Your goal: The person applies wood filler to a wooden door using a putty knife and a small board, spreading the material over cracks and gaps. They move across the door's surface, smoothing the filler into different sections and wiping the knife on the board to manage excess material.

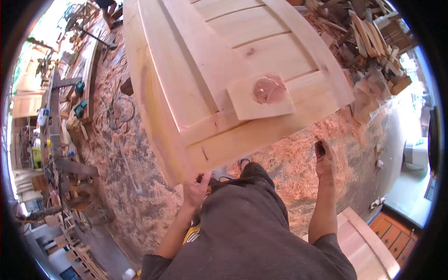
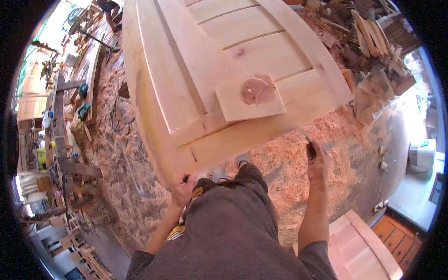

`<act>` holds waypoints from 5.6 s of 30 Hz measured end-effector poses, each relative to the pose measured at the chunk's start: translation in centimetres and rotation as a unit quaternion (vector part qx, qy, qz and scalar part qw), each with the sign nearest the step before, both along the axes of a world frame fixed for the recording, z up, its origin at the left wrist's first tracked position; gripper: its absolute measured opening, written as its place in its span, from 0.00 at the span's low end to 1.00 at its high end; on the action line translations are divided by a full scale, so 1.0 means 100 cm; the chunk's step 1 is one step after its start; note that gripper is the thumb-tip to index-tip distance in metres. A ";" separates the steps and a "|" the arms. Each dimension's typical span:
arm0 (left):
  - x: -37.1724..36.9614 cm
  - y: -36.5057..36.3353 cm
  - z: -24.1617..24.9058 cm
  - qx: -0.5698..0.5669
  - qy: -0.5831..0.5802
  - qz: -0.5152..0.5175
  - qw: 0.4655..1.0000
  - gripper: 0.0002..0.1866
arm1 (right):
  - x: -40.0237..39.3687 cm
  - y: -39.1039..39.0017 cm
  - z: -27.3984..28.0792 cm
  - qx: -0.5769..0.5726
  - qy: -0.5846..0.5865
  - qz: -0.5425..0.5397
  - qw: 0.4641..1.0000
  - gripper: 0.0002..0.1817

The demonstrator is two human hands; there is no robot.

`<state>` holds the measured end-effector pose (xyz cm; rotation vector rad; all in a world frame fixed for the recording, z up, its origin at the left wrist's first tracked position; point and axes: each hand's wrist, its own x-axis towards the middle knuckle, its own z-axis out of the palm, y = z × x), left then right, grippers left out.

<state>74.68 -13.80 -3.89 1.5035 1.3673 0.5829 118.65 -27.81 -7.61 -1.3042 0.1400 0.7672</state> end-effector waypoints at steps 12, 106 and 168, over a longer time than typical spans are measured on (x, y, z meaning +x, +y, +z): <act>-0.090 -0.019 -0.018 0.045 0.020 0.141 0.989 0.12 | 0.005 0.070 0.092 -0.515 -0.488 0.315 0.630 0.27; -0.190 -0.212 -0.219 -0.219 -0.033 0.579 0.785 0.14 | -0.386 0.338 0.084 0.079 -0.622 0.778 -0.030 0.25; -0.227 -0.211 -0.253 -0.221 0.002 0.540 0.812 0.15 | -0.423 0.285 0.117 -0.072 -0.566 0.821 0.001 0.25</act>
